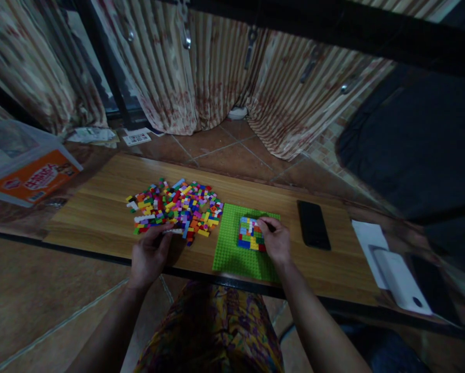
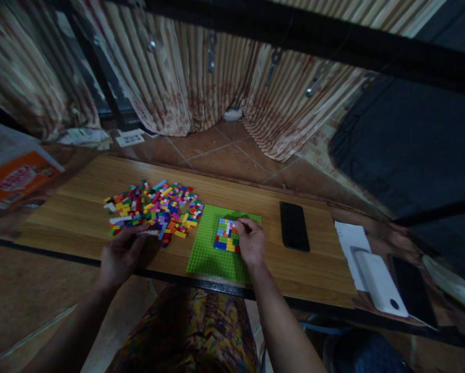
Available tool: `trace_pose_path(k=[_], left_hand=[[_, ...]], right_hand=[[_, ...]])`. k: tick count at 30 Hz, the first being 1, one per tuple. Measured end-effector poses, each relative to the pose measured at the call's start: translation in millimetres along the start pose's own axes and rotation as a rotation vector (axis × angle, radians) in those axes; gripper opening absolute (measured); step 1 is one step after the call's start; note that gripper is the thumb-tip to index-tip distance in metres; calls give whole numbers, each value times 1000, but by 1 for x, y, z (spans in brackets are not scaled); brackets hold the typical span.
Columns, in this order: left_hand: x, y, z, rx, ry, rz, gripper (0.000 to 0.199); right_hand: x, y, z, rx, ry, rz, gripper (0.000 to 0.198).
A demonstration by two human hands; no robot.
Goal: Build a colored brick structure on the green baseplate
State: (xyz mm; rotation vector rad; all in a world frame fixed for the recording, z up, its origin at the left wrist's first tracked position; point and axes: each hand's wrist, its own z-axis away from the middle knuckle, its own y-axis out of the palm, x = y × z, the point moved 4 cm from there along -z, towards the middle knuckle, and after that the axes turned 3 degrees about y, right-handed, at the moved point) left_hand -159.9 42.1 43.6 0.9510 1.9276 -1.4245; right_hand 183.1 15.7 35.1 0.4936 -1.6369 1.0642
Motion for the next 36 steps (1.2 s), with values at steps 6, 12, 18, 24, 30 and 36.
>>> trace_pose_path(k=[6, 12, 18, 24, 30, 36], left_hand=[[6, 3, -1, -1, 9, 53, 29], [3, 4, 0, -12, 16, 85, 30], [4, 4, 1, 15, 11, 111, 28], [3, 4, 2, 18, 15, 143, 26], [3, 5, 2, 34, 25, 167, 23], [-1, 3, 4, 32, 47, 172, 21]], right_hand=[[4, -1, -1, 84, 21, -15, 32], [2, -12, 0, 43, 52, -50, 44], [52, -2, 36, -62, -374, 225, 30], [84, 69, 46, 204, -539, 423, 26], [90, 117, 9, 351, -553, 723, 31], [89, 128, 0, 449, -590, 776, 23]])
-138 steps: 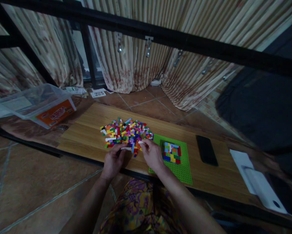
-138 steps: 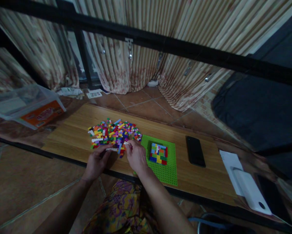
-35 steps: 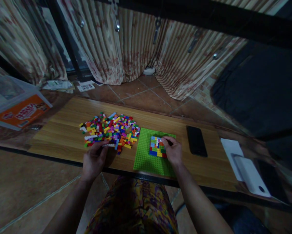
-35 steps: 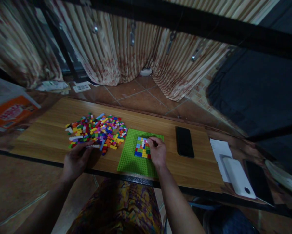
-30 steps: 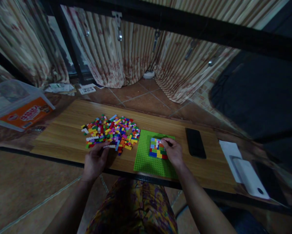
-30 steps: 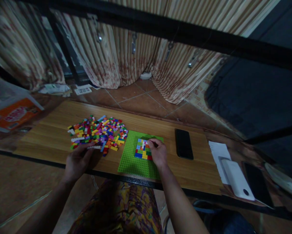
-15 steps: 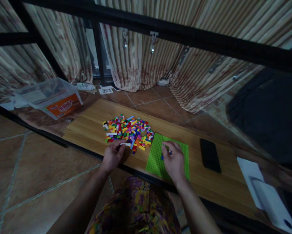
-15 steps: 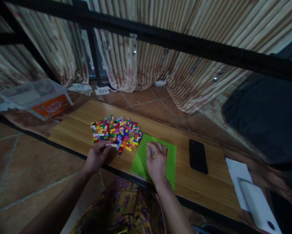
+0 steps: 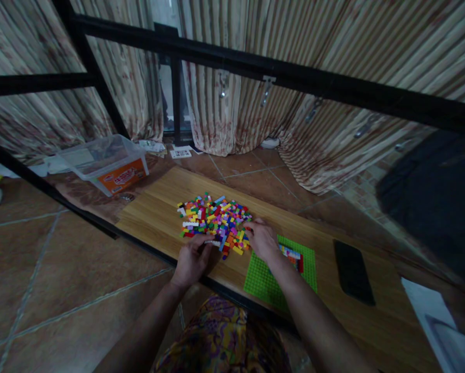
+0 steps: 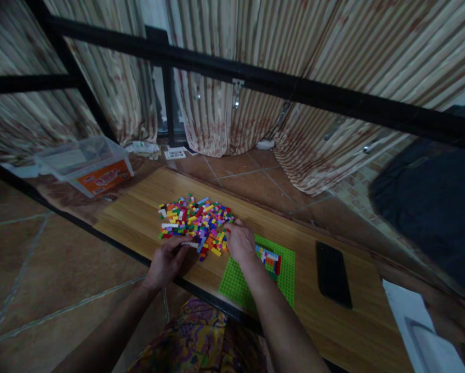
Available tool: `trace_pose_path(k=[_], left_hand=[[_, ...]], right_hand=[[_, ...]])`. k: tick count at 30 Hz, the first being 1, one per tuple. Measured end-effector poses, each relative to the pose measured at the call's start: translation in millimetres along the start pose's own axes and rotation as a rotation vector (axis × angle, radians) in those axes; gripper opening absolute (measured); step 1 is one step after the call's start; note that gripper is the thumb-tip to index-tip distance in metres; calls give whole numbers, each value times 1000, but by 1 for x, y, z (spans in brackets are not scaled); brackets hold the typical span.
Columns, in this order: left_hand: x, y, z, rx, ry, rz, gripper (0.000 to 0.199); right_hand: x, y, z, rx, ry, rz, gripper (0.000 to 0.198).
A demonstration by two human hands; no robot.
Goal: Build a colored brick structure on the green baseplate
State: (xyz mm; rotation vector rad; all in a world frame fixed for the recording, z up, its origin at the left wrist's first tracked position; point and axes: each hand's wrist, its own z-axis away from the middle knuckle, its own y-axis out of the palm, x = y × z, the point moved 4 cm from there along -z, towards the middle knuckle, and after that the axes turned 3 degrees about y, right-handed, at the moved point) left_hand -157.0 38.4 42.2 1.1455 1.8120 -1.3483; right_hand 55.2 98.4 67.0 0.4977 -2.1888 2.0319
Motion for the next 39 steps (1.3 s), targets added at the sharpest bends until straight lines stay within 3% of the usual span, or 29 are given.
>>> trace_pose_path(k=[6, 11, 15, 19, 21, 26, 30, 34, 39], left_hand=[[-1, 0, 1, 11, 9, 5, 20], [-1, 0, 1, 13, 16, -2, 21], [-2, 0, 0, 24, 26, -15, 22], [-2, -2, 0, 4, 22, -32, 22], [-2, -2, 0, 0, 22, -40, 22], [-2, -3, -1, 8, 9, -63, 25], [-2, -2, -3, 2, 19, -74, 28], [0, -2, -4, 0, 20, -122, 28], [5, -1, -4, -6, 39, -150, 27]], right_hand=[[7, 7, -1, -66, -21, -6, 20], [9, -5, 8, -146, 28, -148, 25], [2, -15, 32, -210, 134, -528, 26], [-8, -8, 68, -206, 367, -1061, 32], [-10, -4, 88, -211, 454, -1155, 33], [-15, -2, 131, -209, 542, -1180, 34], [-30, -8, 152, -307, 590, -1134, 38], [-58, -20, 162, -460, 628, -1049, 38], [-83, -34, 161, -556, 618, -923, 30]])
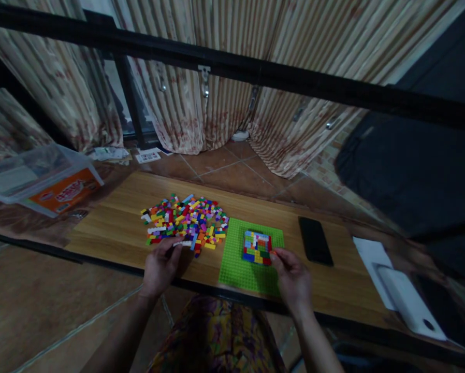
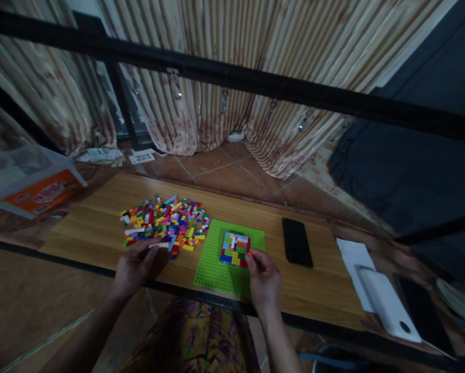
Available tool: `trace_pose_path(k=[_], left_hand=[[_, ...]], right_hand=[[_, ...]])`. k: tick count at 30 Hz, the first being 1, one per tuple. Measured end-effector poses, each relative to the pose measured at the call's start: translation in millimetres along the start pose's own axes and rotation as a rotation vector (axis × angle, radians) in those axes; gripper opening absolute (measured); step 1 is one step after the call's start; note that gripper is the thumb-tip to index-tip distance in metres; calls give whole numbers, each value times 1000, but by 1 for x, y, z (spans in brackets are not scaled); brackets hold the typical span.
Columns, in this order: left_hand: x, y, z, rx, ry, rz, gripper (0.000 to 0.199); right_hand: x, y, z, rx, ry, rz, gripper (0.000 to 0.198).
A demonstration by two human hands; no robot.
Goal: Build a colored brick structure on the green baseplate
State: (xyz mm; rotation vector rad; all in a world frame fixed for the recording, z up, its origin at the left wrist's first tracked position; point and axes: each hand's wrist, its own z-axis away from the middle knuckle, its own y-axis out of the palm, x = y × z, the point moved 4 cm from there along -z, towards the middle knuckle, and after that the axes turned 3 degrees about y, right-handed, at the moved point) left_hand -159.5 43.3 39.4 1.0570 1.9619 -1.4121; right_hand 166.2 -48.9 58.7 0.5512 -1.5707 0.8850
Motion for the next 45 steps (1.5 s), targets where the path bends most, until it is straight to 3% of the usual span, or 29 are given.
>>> trace_pose_path(k=[4, 20, 28, 45], left_hand=[[2, 1, 0, 5, 9, -16, 28], [0, 1, -1, 1, 0, -11, 29], [0, 1, 1, 1, -15, -18, 27], [-3, 0, 0, -8, -1, -24, 29]], right_hand=[[3, 0, -8, 7, -73, 68, 29], [30, 32, -42, 270, -289, 548, 22], [32, 37, -41, 253, -375, 526, 22], [27, 43, -35, 280, -555, 748, 21]])
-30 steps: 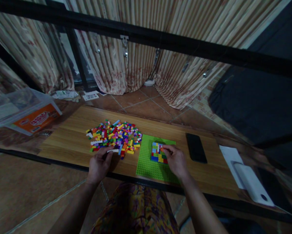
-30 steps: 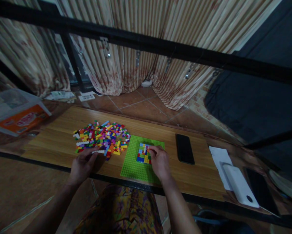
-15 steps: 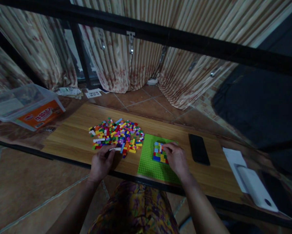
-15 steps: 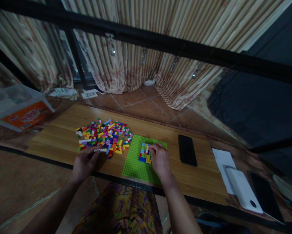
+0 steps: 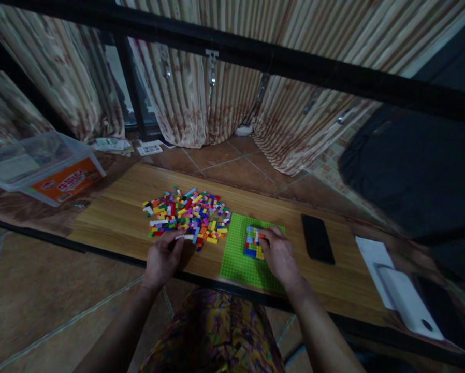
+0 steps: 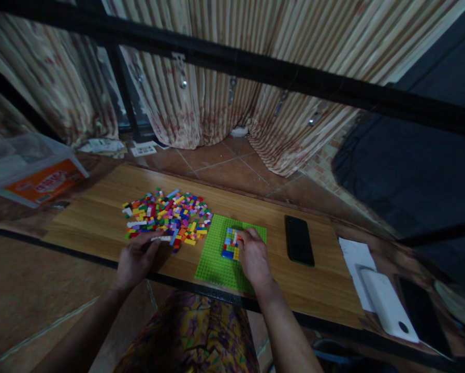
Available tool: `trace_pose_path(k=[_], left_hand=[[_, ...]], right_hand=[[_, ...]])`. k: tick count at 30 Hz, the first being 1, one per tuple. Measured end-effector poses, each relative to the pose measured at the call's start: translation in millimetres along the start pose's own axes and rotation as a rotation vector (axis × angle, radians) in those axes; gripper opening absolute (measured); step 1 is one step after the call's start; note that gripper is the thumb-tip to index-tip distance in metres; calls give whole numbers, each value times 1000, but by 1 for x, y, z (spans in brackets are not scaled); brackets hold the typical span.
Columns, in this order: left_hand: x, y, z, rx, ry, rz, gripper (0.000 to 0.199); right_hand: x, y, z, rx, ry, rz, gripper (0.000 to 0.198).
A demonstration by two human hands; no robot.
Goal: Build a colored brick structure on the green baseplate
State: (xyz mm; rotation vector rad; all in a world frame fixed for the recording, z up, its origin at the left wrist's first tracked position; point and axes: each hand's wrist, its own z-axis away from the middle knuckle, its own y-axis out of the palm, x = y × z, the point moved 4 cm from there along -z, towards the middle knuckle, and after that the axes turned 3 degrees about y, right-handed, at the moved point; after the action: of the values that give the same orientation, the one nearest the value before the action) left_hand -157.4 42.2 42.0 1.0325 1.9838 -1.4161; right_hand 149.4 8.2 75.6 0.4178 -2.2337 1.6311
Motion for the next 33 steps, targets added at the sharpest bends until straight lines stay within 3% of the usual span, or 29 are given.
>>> trace_pose_path(k=[19, 26, 33], left_hand=[[-1, 0, 0, -8, 11, -6, 28], [4, 2, 2, -8, 7, 20, 28], [-1, 1, 1, -10, -4, 17, 28]], right_hand=[[-2, -3, 8, 2, -75, 165, 30], [-9, -12, 13, -126, 38, 50, 32], [-6, -5, 17, -104, 80, -11, 31]])
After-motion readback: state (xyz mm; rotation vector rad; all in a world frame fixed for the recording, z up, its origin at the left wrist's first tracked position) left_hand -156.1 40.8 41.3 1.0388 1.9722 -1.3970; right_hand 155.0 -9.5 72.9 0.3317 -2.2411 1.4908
